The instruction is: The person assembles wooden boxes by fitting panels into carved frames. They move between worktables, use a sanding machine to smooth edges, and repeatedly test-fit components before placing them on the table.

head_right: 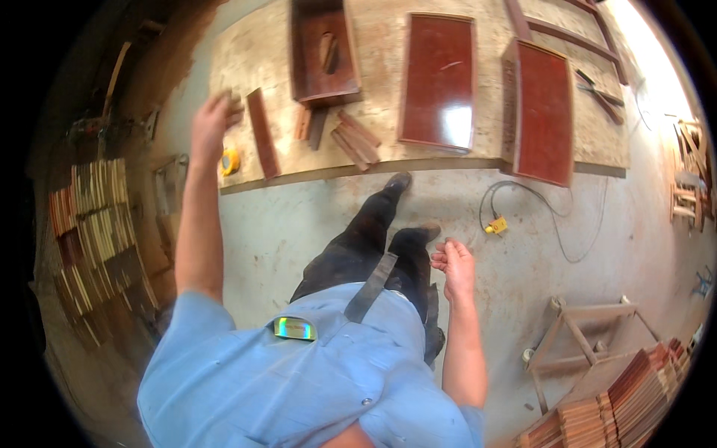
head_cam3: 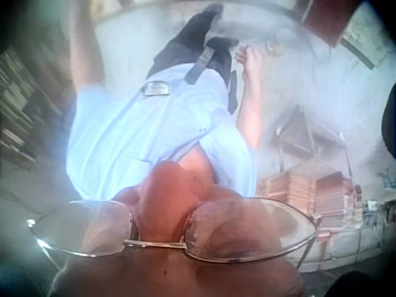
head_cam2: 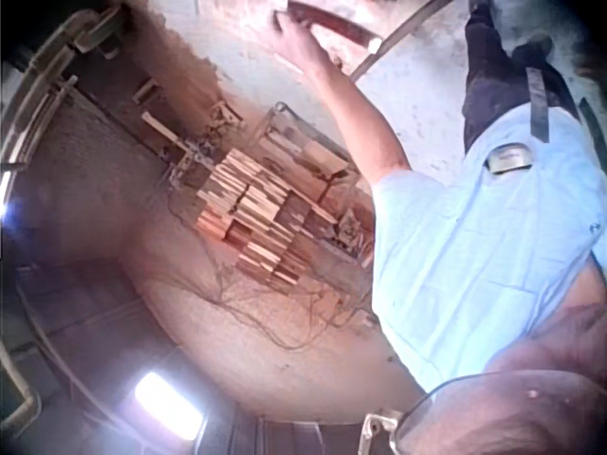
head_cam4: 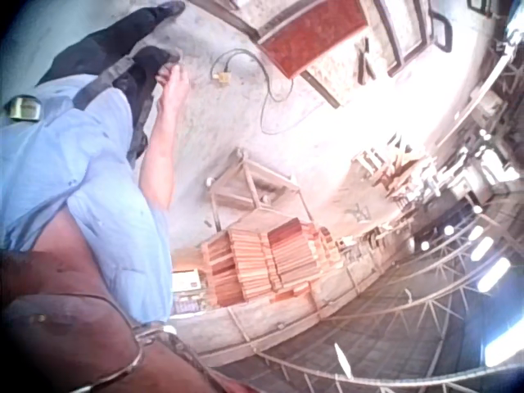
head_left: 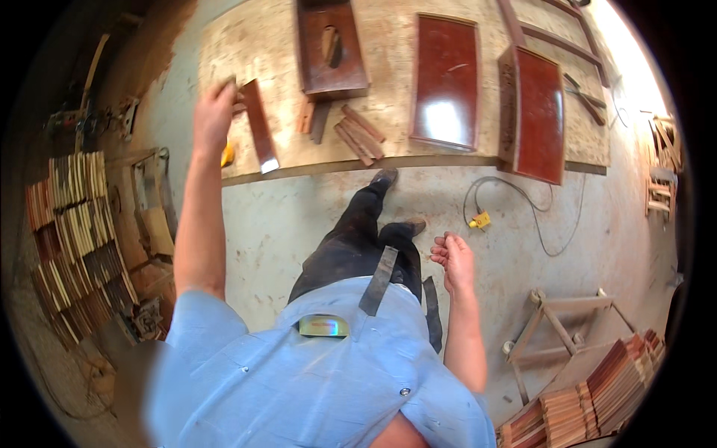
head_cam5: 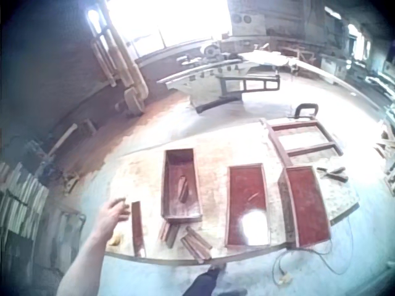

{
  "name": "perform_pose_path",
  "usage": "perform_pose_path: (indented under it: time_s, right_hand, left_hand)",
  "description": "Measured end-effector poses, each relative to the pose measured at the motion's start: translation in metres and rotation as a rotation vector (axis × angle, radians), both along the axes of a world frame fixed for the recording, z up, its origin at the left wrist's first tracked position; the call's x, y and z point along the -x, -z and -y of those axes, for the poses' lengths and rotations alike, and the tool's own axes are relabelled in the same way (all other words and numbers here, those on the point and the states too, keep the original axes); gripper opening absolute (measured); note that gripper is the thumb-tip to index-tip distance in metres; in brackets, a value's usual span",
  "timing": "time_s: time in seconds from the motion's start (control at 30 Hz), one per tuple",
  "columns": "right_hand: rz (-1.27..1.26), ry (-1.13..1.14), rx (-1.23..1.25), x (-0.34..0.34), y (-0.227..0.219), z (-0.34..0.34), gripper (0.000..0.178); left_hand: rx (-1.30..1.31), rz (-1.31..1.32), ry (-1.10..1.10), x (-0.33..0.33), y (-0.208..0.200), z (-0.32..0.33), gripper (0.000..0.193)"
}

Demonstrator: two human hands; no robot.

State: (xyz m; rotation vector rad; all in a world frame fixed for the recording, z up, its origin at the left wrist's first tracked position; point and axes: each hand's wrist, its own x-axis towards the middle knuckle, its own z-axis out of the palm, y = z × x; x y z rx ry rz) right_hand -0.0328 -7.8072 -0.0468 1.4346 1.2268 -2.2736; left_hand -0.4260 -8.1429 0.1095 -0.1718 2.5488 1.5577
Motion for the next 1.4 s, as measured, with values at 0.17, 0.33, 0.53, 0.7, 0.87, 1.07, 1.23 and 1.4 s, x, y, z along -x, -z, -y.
perform_pose_path:
  time_s: [0.17, 0.33, 0.53, 0.7, 0.87, 1.07, 1.23, 1.4]
  right_hand:
    - [-0.03, -0.141, -0.027, 0.014, -0.005, 0.031, 0.031]
    - [0.004, -0.121, -0.141, 0.037, -0.019, 0.034, 0.029]
    - [0.043, -0.189, -0.247, 0.052, -0.027, 0.058, 0.033]
    - [0.044, -0.245, -0.176, 0.068, -0.028, 0.101, 0.036]
    - [0.057, -0.438, -0.18, 0.061, -0.022, 0.13, 0.038]
    - [0.036, -0.615, -0.229, 0.042, 0.01, 0.134, 0.037]
    - [-0.002, -0.735, -0.249, 0.022, 0.014, 0.164, 0.033]
    - [-0.037, -0.941, -0.279, 0.002, 0.022, 0.244, 0.029]
  left_hand:
    - [0.585, 0.12, 0.003, -0.091, 0.111, 0.124, 0.049]
    - [0.777, 0.003, 0.085, -0.103, 0.106, 0.057, 0.052]
    - [0.785, -0.19, 0.291, -0.119, 0.123, 0.069, 0.052]
    - [0.795, -0.244, 0.421, -0.131, 0.11, 0.081, 0.057]
    - [0.704, -0.266, 0.371, -0.194, 0.098, 0.097, 0.058]
    - [0.428, 0.547, 0.28, -0.37, 0.164, 0.184, 0.061]
    - [-0.514, 1.302, -0.325, -0.555, 0.197, 0.243, 0.072]
    - [-0.208, 1.328, -0.3, -0.632, 0.167, 0.292, 0.066]
